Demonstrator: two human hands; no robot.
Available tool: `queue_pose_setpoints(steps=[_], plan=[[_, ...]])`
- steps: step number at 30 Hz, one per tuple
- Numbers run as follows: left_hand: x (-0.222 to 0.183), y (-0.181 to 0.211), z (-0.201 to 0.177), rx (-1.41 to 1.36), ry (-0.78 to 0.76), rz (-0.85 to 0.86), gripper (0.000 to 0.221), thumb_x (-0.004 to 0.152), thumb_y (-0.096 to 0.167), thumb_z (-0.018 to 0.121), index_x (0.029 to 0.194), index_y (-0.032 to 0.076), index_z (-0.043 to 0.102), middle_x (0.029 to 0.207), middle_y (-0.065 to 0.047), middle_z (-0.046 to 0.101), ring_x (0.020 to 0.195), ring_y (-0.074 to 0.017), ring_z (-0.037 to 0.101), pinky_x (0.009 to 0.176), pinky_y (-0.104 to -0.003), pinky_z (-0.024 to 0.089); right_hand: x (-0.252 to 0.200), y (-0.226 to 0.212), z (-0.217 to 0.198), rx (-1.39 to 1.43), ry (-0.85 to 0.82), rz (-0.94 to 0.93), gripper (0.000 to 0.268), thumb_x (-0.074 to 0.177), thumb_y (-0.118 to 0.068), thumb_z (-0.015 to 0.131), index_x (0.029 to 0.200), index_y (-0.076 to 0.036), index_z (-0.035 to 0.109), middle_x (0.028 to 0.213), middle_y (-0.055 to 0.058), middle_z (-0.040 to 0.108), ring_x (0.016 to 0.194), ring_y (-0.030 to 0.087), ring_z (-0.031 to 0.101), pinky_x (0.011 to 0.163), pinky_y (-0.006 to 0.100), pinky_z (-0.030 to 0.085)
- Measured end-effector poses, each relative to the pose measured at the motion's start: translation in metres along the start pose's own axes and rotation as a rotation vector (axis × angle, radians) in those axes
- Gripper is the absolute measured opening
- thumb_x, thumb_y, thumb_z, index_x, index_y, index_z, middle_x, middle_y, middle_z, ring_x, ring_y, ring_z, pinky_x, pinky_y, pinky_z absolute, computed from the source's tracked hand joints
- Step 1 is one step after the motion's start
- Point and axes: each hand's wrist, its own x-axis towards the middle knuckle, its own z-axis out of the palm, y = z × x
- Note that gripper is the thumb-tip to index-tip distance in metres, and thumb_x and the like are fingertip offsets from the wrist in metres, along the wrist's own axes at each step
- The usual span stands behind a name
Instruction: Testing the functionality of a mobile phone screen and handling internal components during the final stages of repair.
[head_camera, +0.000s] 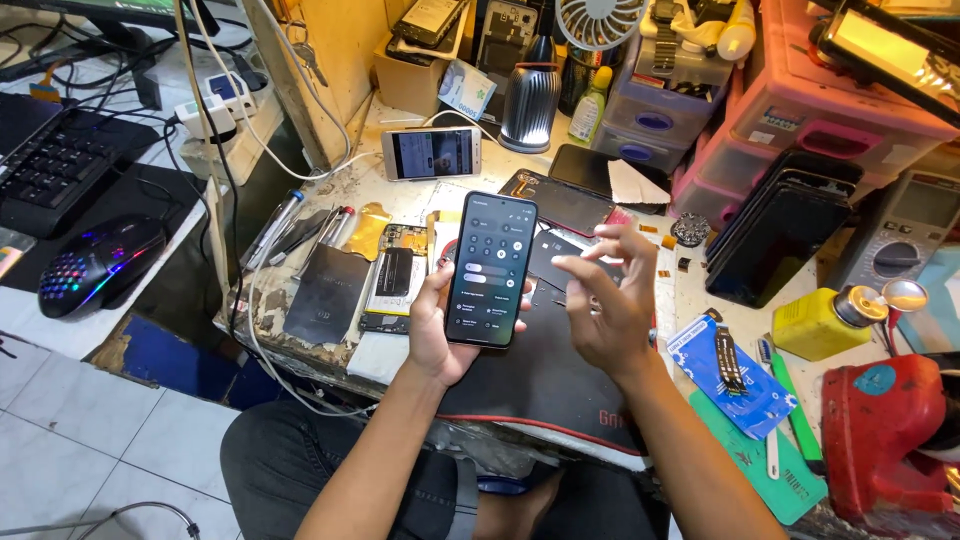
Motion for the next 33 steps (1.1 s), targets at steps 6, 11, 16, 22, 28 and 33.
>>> queue_pose_setpoints(steps=[6, 11, 16, 22, 28, 33], plan=[[0.004, -0.007, -0.018, 0.099, -0.375, -0.046, 0.051, 0.095, 0.036, 0.055, 0.141, 0.016, 0.043, 0.116, -0.033, 0.067, 0.096, -0.0524, 0.070, 0.072, -0.061, 0.063, 0.015, 0.020, -0.021, -0.148, 0.049, 0.108, 0.019, 0.097, -0.008, 0.056, 0.099, -0.013, 0.075, 0.120, 0.009, 0.045, 0.115, 0.031, 0.059, 0.099, 0.043, 0.051], [-0.007, -0.005, -0.008, 0.172, -0.494, -0.058, 0.054, 0.098, 0.034, 0.055, 0.147, 0.023, 0.033, 0.124, -0.033, 0.062, 0.100, -0.0504, 0.069, 0.077, -0.058, 0.063, 0.004, 0.041, -0.029, -0.110, -0.007, 0.293, 0.014, 0.096, -0.009, 0.061, 0.099, -0.012, 0.075, 0.123, 0.012, 0.051, 0.094, 0.034, 0.065, 0.091, 0.049, 0.054], [-0.018, 0.011, -0.007, 0.284, -0.568, -0.019, 0.076, 0.092, 0.028, 0.066, 0.155, 0.024, 0.023, 0.134, -0.035, 0.055, 0.105, -0.0485, 0.067, 0.085, -0.061, 0.061, -0.002, 0.055, -0.035, -0.106, -0.046, 0.394, 0.014, 0.090, -0.004, 0.066, 0.095, -0.010, 0.077, 0.121, 0.014, 0.053, 0.089, 0.034, 0.070, 0.080, 0.040, 0.060], [-0.034, 0.017, -0.004, 0.232, -0.600, -0.056, 0.077, 0.096, 0.031, 0.064, 0.160, 0.029, 0.020, 0.143, -0.032, 0.052, 0.111, -0.0486, 0.066, 0.088, -0.061, 0.059, 0.001, 0.043, -0.034, -0.034, -0.148, 0.446, 0.016, 0.087, -0.001, 0.065, 0.094, -0.008, 0.078, 0.115, 0.015, 0.058, 0.086, 0.034, 0.072, 0.075, 0.039, 0.061], [-0.035, 0.019, -0.006, 0.290, -0.572, -0.007, 0.084, 0.093, 0.032, 0.069, 0.160, 0.029, 0.018, 0.139, -0.033, 0.054, 0.113, -0.0459, 0.065, 0.092, -0.057, 0.058, 0.001, 0.042, -0.036, -0.062, -0.348, 0.428, 0.015, 0.089, -0.012, 0.068, 0.099, -0.016, 0.079, 0.113, 0.010, 0.060, 0.090, 0.035, 0.071, 0.081, 0.042, 0.059], [-0.034, 0.031, -0.019, 0.297, -0.527, 0.037, 0.088, 0.089, 0.039, 0.071, 0.159, 0.029, 0.018, 0.134, -0.034, 0.057, 0.114, -0.0463, 0.066, 0.092, -0.057, 0.058, 0.019, -0.004, -0.038, 0.277, -0.733, 0.434, 0.015, 0.081, -0.006, 0.068, 0.092, -0.007, 0.078, 0.084, 0.020, 0.077, 0.080, 0.038, 0.075, 0.073, 0.046, 0.056]])
